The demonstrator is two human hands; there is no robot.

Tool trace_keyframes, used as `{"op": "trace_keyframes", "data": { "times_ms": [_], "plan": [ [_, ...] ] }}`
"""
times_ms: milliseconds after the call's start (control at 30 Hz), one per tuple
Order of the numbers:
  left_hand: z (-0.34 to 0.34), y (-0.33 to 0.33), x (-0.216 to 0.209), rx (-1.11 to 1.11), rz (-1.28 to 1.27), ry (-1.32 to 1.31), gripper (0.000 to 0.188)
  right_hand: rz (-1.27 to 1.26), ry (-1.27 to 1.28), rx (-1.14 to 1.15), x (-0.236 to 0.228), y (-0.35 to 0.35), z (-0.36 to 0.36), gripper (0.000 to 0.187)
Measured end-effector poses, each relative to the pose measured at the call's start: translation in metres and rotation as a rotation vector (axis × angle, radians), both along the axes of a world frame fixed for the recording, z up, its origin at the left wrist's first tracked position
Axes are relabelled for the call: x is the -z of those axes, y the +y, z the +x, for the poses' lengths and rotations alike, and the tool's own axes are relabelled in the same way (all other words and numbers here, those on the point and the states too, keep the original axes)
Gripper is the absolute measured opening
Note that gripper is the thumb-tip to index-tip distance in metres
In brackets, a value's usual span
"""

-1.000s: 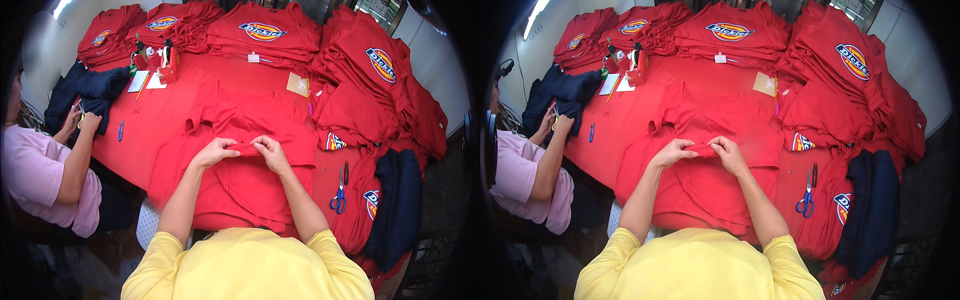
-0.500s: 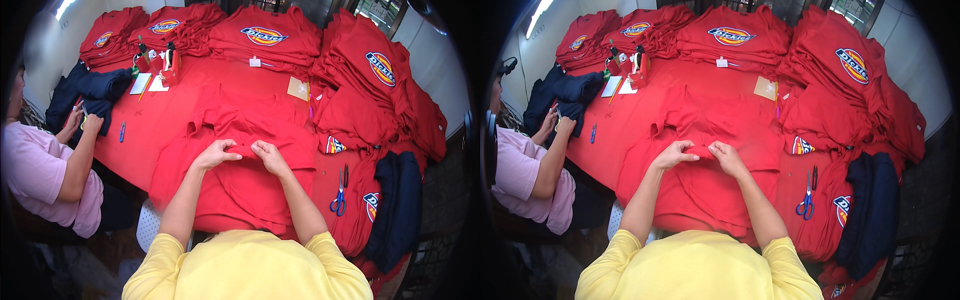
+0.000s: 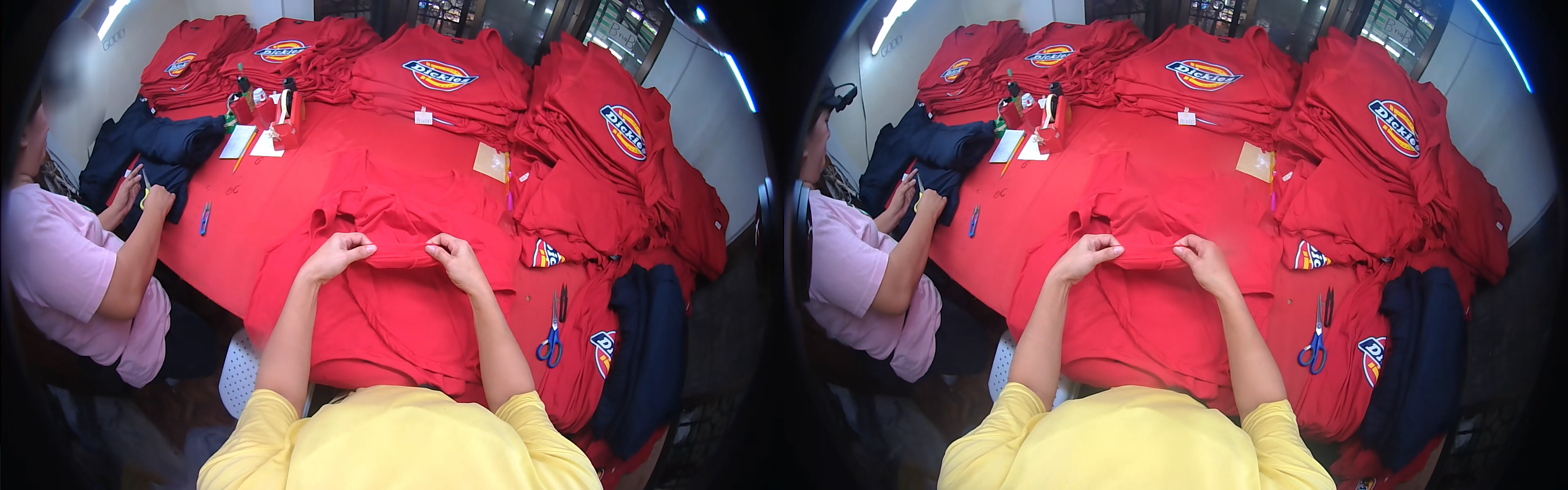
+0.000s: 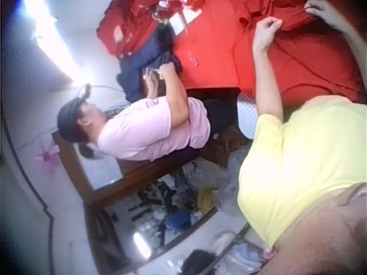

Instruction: The person picks up and folds red t-shirts from a large pile on a table, occasionally using shears to trim loose threads.

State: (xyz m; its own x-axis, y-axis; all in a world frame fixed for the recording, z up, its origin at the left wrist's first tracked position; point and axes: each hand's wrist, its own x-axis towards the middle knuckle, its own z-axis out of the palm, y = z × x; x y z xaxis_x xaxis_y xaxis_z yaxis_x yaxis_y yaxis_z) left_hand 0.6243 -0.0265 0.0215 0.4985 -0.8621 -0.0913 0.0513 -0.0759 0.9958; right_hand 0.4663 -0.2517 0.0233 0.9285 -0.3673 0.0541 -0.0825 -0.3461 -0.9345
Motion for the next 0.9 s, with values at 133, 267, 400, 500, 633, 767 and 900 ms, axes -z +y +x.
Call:
{"op": "trace_keyframes", "data": {
  "times_ms": [133, 267, 400, 500, 633, 767, 900],
  "plan": [
    [0.000, 0.002, 0.001, -0.037, 0.001, -0.020, 0.015, -0.045, -0.026, 0.026, -0.003, 0.005, 0.003, 0.017],
    [-0.001, 0.004, 0.002, -0.082, 0.016, -0.010, 0.015, -0.057, -0.022, 0.041, -0.006, 0.008, 0.003, 0.017],
    [-0.014, 0.005, -0.010, -0.251, -0.074, -0.046, 0.016, -0.105, -0.042, 0.061, -0.010, 0.013, 0.000, 0.016],
    [-0.017, 0.009, 0.003, -0.534, -0.194, -0.268, 0.017, -0.253, -0.067, 0.074, -0.013, 0.017, 0.000, 0.014],
    [-0.047, 0.017, -0.017, 0.123, 0.145, 0.064, 0.040, -0.427, -0.227, 0.104, -0.018, 0.026, -0.007, 0.010],
    [-0.090, -0.011, 0.007, -0.101, -0.119, 0.545, 0.050, -0.834, -0.431, -0.008, -0.024, 0.057, -0.014, 0.013],
    [-0.078, -0.026, 0.026, -0.242, -0.440, 0.865, 0.046, -0.938, -0.440, -0.036, 0.006, 0.070, -0.032, 0.021]
  ]
}}
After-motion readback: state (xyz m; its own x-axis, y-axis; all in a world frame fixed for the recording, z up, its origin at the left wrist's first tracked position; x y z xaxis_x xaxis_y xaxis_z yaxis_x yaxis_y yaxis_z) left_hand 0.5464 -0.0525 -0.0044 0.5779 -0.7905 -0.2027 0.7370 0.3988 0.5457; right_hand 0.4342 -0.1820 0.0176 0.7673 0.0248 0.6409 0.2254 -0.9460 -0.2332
